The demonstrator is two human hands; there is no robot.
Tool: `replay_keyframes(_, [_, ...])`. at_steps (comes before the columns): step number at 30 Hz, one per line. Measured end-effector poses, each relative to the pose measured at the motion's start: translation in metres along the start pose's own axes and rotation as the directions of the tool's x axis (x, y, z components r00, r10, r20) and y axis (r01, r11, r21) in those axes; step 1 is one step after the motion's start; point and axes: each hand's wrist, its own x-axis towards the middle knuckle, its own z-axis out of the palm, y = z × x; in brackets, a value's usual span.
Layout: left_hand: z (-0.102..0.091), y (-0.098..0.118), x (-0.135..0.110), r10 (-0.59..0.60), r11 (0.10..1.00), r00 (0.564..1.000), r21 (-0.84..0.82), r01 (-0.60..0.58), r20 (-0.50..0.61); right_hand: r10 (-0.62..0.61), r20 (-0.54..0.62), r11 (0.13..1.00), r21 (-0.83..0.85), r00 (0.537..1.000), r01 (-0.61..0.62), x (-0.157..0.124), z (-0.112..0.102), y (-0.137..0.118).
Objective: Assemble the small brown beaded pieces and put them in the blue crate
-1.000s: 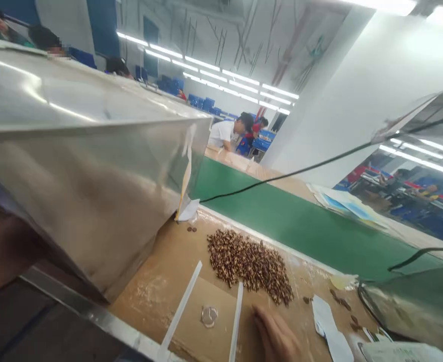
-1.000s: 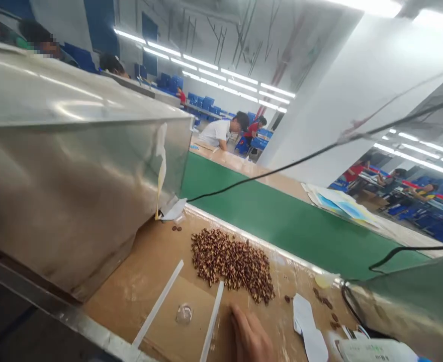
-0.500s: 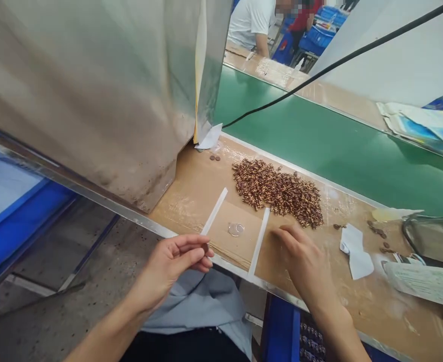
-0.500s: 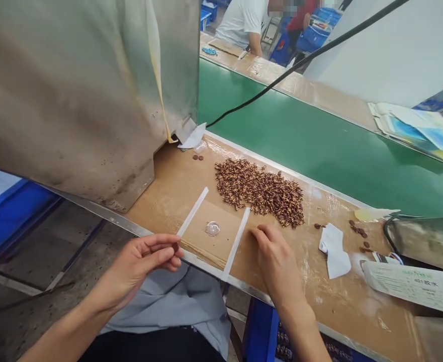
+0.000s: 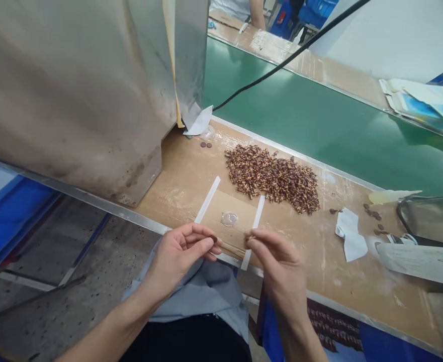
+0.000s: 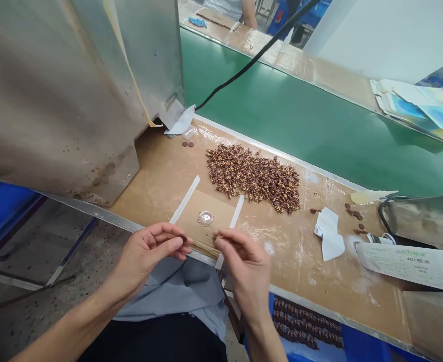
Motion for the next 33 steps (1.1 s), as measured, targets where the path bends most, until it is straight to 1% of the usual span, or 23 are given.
replay_keyframes(2, [0.005, 0.000, 0.000, 0.003, 1.000, 1.000, 0.013, -0.003, -0.005, 0.069, 0.111, 0.990, 0.118, 0.991, -0.082, -0.010, 0.015, -0.005])
replay_keyframes(4, [0.008, -0.001, 0.000, 0.001, 1.000, 1.000, 0.020, -0.001, -0.008, 0.087, 0.164, 0.977, 0.181, 0.983, -0.116, -0.013, 0.023, -0.008])
replay_keyframes(7, [0.010, -0.003, -0.003, 0.004, 0.999, 1.000, 0.038, -0.003, -0.007, 0.109, 0.206, 0.968, 0.199, 0.973, -0.150, -0.010, 0.027, -0.010])
replay_keyframes(11, [0.010, -0.004, -0.006, 0.006, 1.000, 1.000, 0.014, -0.006, 0.015, 0.176, 0.293, 0.948, 0.205, 0.940, -0.242, -0.008, 0.026, -0.013])
replay_keyframes(13, [0.008, -0.003, -0.006, -0.050, 0.998, 0.996, -0.036, 0.052, 0.068, 0.215, 0.308, 0.940, 0.191, 0.927, -0.282, -0.006, 0.025, -0.015])
replay_keyframes(15, [0.005, -0.002, -0.006, -0.143, 0.982, 0.978, -0.100, 0.159, 0.152, 0.254, 0.340, 0.930, 0.170, 0.905, -0.325, -0.003, 0.023, -0.017])
replay_keyframes(17, [0.002, -0.003, -0.004, -0.244, 0.946, 0.941, -0.158, 0.285, 0.234, 0.287, 0.406, 0.913, 0.159, 0.868, -0.376, -0.001, 0.022, -0.020])
replay_keyframes(19, [-0.001, -0.005, -0.003, -0.319, 0.899, 0.904, -0.211, 0.384, 0.286, 0.293, 0.459, 0.906, 0.147, 0.839, -0.397, 0.001, 0.018, -0.022])
replay_keyframes(20, [-0.002, -0.006, -0.002, -0.342, 0.876, 0.889, -0.239, 0.420, 0.305, 0.281, 0.460, 0.913, 0.142, 0.842, -0.383, 0.002, 0.016, -0.023])
replay_keyframes(21, [-0.002, -0.007, -0.002, -0.356, 0.853, 0.877, -0.272, 0.446, 0.322, 0.255, 0.435, 0.929, 0.138, 0.863, -0.344, 0.003, 0.013, -0.023])
replay_keyframes(22, [-0.003, -0.007, -0.002, -0.357, 0.834, 0.873, -0.307, 0.459, 0.333, 0.215, 0.383, 0.952, 0.123, 0.898, -0.280, 0.004, 0.010, -0.022])
replay_keyframes(23, [-0.003, -0.006, -0.001, -0.348, 0.820, 0.873, -0.340, 0.460, 0.342, 0.157, 0.303, 0.978, 0.086, 0.940, -0.191, 0.006, 0.005, -0.020])
replay_keyframes(24, [-0.004, -0.005, -0.001, -0.330, 0.815, 0.878, -0.366, 0.450, 0.346, 0.073, 0.205, 0.997, 0.020, 0.976, -0.079, 0.008, 0.000, -0.018])
replay_keyframes(25, [-0.005, -0.003, 0.000, -0.304, 0.818, 0.888, -0.383, 0.429, 0.346, -0.033, 0.109, 0.996, -0.080, 0.994, 0.042, 0.010, -0.005, -0.014])
replay_keyframes(26, [-0.007, -0.001, 0.002, -0.273, 0.829, 0.899, -0.390, 0.400, 0.341, -0.149, 0.040, 0.967, -0.202, 0.988, 0.154, 0.013, -0.010, -0.010])
replay_keyframes(27, [-0.009, 0.002, 0.004, -0.239, 0.845, 0.913, -0.391, 0.363, 0.331, -0.257, 0.011, 0.913, -0.324, 0.966, 0.246, 0.016, -0.014, -0.006])
replay_keyframes(28, [-0.012, 0.005, 0.007, -0.202, 0.864, 0.927, -0.388, 0.321, 0.317, -0.345, 0.016, 0.847, -0.425, 0.938, 0.319, 0.019, -0.017, -0.001])
replay_keyframes(29, [-0.016, 0.007, 0.011, -0.166, 0.882, 0.940, -0.382, 0.277, 0.298, -0.406, 0.043, 0.784, -0.496, 0.913, 0.372, 0.022, -0.020, 0.005])
replay_keyframes(30, [-0.020, 0.010, 0.015, -0.131, 0.897, 0.952, -0.375, 0.233, 0.277, -0.438, 0.081, 0.735, -0.541, 0.895, 0.408, 0.024, -0.022, 0.010])
replay_keyframes(31, [-0.024, 0.013, 0.019, -0.099, 0.911, 0.962, -0.366, 0.191, 0.255, -0.448, 0.115, 0.704, -0.565, 0.886, 0.429, 0.025, -0.022, 0.014])
replay_keyframes(33, [-0.031, 0.017, 0.029, -0.043, 0.930, 0.978, -0.350, 0.115, 0.206, -0.453, 0.144, 0.685, -0.576, 0.880, 0.447, 0.025, -0.022, 0.021])
